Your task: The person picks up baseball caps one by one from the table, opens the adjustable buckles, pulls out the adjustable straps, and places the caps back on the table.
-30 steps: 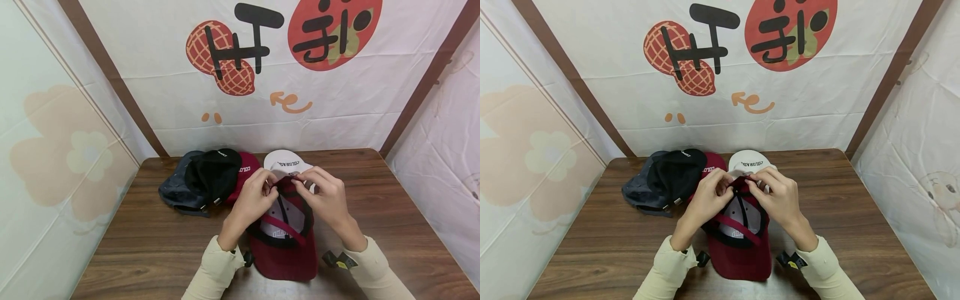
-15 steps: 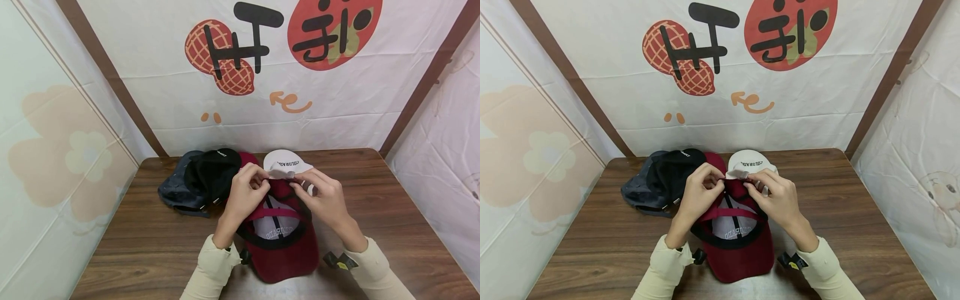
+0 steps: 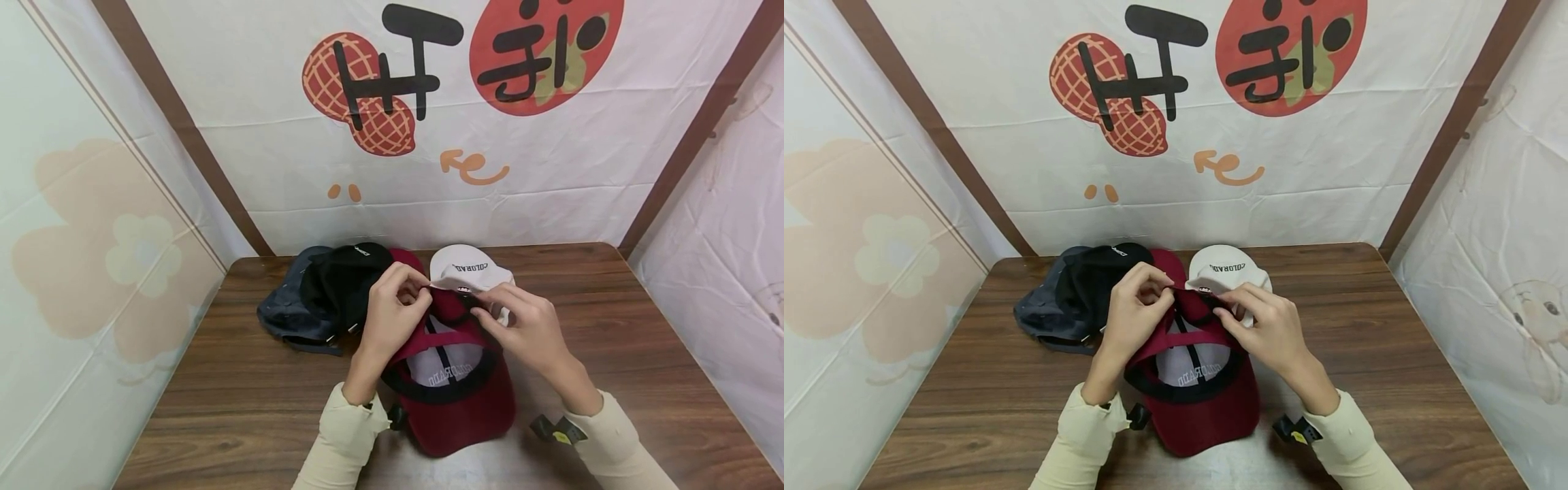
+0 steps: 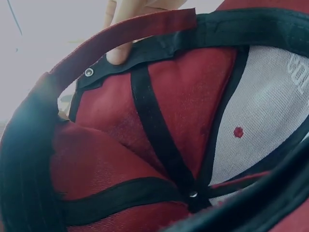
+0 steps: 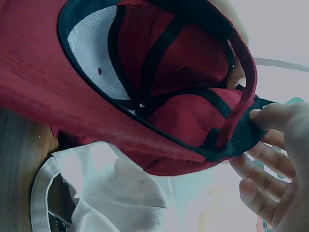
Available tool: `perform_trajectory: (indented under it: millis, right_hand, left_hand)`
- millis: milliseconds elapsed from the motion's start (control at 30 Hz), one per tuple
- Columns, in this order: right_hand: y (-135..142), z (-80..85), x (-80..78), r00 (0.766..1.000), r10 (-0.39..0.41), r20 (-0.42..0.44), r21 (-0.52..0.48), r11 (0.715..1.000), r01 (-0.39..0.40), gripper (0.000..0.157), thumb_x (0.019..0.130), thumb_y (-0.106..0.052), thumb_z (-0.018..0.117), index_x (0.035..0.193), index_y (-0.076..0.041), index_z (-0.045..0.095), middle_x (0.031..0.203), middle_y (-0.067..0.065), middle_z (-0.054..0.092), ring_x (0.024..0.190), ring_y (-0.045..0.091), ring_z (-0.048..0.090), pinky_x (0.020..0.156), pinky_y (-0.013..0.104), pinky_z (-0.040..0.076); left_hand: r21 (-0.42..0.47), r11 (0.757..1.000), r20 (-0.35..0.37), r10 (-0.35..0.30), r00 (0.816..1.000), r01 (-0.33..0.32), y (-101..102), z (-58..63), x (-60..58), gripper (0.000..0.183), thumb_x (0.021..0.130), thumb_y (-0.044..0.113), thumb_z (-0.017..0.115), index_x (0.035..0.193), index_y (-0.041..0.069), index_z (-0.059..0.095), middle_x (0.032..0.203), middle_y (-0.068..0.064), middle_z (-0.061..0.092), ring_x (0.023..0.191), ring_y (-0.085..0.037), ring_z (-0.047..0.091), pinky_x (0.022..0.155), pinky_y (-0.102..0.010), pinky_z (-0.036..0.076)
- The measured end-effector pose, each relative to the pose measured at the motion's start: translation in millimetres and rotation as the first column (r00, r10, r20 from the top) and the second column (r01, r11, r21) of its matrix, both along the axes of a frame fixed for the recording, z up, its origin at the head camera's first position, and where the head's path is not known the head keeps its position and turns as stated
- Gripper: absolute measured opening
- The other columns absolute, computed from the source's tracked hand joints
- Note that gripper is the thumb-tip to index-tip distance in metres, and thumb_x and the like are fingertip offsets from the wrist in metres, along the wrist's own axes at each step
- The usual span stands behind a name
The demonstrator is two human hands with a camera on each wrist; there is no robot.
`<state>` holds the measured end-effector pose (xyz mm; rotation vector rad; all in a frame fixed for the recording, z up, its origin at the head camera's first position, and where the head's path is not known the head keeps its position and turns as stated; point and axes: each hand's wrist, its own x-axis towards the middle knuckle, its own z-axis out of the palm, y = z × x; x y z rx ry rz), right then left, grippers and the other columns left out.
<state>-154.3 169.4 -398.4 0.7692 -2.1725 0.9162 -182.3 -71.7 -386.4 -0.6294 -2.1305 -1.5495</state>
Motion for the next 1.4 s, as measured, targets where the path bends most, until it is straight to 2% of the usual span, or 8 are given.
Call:
perform_trajectory:
  millis: [133,400,533,633,867,1000,1233,1400]
  right_hand:
    - [2,-2.9,0.2,1.0,-0.014,0.015,0.053,0.999,0.013,0.022,0.081,-0.01,0.089,0.101,-0.015,0.08,0.088,-0.006,0.074,0.06,0.009,0.057,0.054,0.016,0.04]
    - [5,-10.5,0.1,0.999,-0.018,0.048,0.127,0.992,0.012,0.026,0.079,-0.005,0.086,0.101,-0.016,0.079,0.09,-0.007,0.075,0.065,0.007,0.063,0.055,0.021,0.047]
    - [6,-14.4,-0.3,0.997,-0.032,0.071,0.171,0.985,0.019,0.025,0.079,-0.008,0.086,0.101,-0.018,0.079,0.089,-0.009,0.074,0.066,0.004,0.064,0.056,0.018,0.046]
    - [7,-15.7,0.1,0.994,-0.048,0.101,0.22,0.975,0.025,0.023,0.08,-0.013,0.088,0.101,-0.018,0.079,0.09,-0.008,0.075,0.066,0.003,0.064,0.056,0.02,0.048]
    - [7,-14.2,3.2,0.965,-0.129,0.226,0.347,0.937,0.044,0.019,0.082,-0.026,0.089,0.095,-0.021,0.076,0.079,-0.011,0.072,0.064,0.004,0.064,0.056,0.027,0.048]
    - [8,-13.4,2.8,0.948,-0.15,0.28,0.357,0.933,0.042,0.019,0.082,-0.03,0.09,0.09,-0.024,0.073,0.074,-0.014,0.069,0.062,0.002,0.061,0.055,0.026,0.045]
    - [8,-11.6,3.8,0.904,-0.214,0.37,0.395,0.917,0.055,0.024,0.086,-0.035,0.087,0.075,-0.03,0.066,0.06,-0.019,0.055,0.057,0.0,0.044,0.054,0.026,0.037]
    - [8,-12.5,3.6,0.9,-0.205,0.384,0.384,0.922,0.047,0.02,0.087,-0.03,0.085,0.076,-0.028,0.069,0.062,-0.02,0.059,0.056,0.0,0.043,0.054,0.025,0.037]
  left_hand:
    - [0.024,1.0,-0.012,-0.007,1.0,0.008,-2,1.5,-0.6,0.013,0.09,-0.007,0.068,0.092,0.005,0.073,0.093,-0.012,0.066,0.07,-0.014,0.065,0.062,-0.017,0.053]
    - [0.054,0.999,-0.037,0.01,0.999,-0.008,-9,8.2,-0.7,0.011,0.091,-0.004,0.065,0.095,0.003,0.072,0.094,-0.013,0.066,0.073,-0.012,0.066,0.063,-0.015,0.054]
    - [0.063,0.998,-0.054,0.017,0.998,-0.014,-12,12.2,-0.3,0.01,0.092,-0.002,0.064,0.096,0.0,0.072,0.094,-0.014,0.066,0.075,-0.012,0.066,0.064,-0.015,0.054]
    - [0.072,0.997,-0.061,0.024,0.998,-0.02,-13,13.5,-0.2,0.01,0.092,-0.003,0.064,0.096,0.0,0.072,0.094,-0.014,0.066,0.074,-0.014,0.066,0.064,-0.015,0.054]
    - [0.095,0.994,-0.079,0.066,0.995,-0.058,-19,14.2,-1.3,0.011,0.092,-0.003,0.065,0.096,0.002,0.074,0.095,-0.015,0.067,0.073,-0.015,0.065,0.065,-0.014,0.054]
    - [0.115,0.991,-0.08,0.073,0.994,-0.063,-21,15.2,-1.6,0.009,0.092,-0.004,0.066,0.096,0.0,0.073,0.095,-0.015,0.066,0.073,-0.014,0.065,0.065,-0.014,0.054]
    - [0.14,0.988,-0.093,0.071,0.993,-0.058,-21,14.5,-2.0,0.013,0.092,-0.007,0.065,0.096,0.002,0.074,0.096,-0.016,0.066,0.072,-0.014,0.065,0.065,-0.014,0.054]
    - [0.147,0.988,-0.113,0.07,0.991,-0.053,-21,13.9,-1.8,0.014,0.092,-0.006,0.066,0.096,0.004,0.075,0.098,-0.017,0.067,0.071,-0.014,0.064,0.065,-0.015,0.055]
